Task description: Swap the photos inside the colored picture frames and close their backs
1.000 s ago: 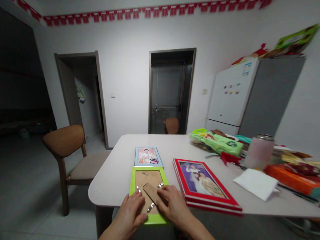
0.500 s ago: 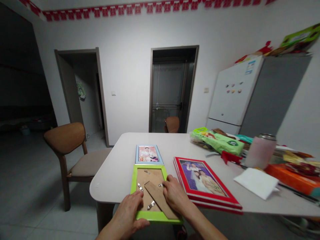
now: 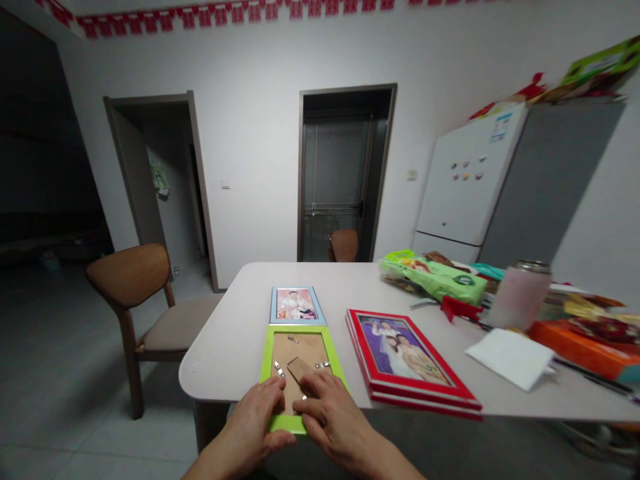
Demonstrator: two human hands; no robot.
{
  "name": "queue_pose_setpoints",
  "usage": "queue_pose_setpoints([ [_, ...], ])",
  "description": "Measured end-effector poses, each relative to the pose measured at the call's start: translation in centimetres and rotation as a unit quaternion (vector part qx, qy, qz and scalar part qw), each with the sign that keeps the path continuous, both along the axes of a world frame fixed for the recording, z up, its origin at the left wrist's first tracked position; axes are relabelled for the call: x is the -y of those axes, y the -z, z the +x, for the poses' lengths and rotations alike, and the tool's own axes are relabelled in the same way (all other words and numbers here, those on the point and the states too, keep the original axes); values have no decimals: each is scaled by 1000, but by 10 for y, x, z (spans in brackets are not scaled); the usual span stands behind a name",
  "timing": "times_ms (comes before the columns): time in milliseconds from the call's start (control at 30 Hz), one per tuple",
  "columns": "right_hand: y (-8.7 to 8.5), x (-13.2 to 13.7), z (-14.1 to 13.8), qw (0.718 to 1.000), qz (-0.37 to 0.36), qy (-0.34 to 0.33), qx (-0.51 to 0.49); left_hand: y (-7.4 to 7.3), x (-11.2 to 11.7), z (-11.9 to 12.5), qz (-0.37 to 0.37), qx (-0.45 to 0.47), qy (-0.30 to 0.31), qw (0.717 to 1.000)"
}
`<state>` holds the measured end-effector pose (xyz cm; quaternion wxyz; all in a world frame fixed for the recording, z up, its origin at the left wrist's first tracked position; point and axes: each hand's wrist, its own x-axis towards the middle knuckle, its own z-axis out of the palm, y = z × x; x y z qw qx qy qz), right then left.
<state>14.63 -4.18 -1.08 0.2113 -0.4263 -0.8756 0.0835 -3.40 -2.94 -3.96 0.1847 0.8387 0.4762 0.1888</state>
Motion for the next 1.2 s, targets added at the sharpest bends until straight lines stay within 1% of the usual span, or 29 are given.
queue_pose_setpoints([
  [133,-2,3,3,1000,-7,-14,-1,-1,0,-1,2,5,3,1000],
  [233,-1,-1,3,1000,-8,-13,-5,1,-1,0,7,15,3,1000],
  [367,5,-23,-9,999,-6,28,-25,3,-2,2,18,21,1,1000],
  [467,9,-44,-25,998,1,58,-11,4,-3,1,31,35,5,999],
  [567,10,-56,-36,999,-3,48,25,5,-5,-1,37,62,24,997],
  [633,10,-58,-39,999,-2,37,32,7,-6,-3,37,73,31,996],
  [867,11,-56,-39,999,-11,42,0,10,-6,-5,23,71,30,997],
  [1100,11,-53,-40,1000,-13,-9,11,8,-6,-4,33,79,28,996],
  [1200,14,-58,-37,1000,-7,-16,-1,10,-6,-5,32,77,23,996],
])
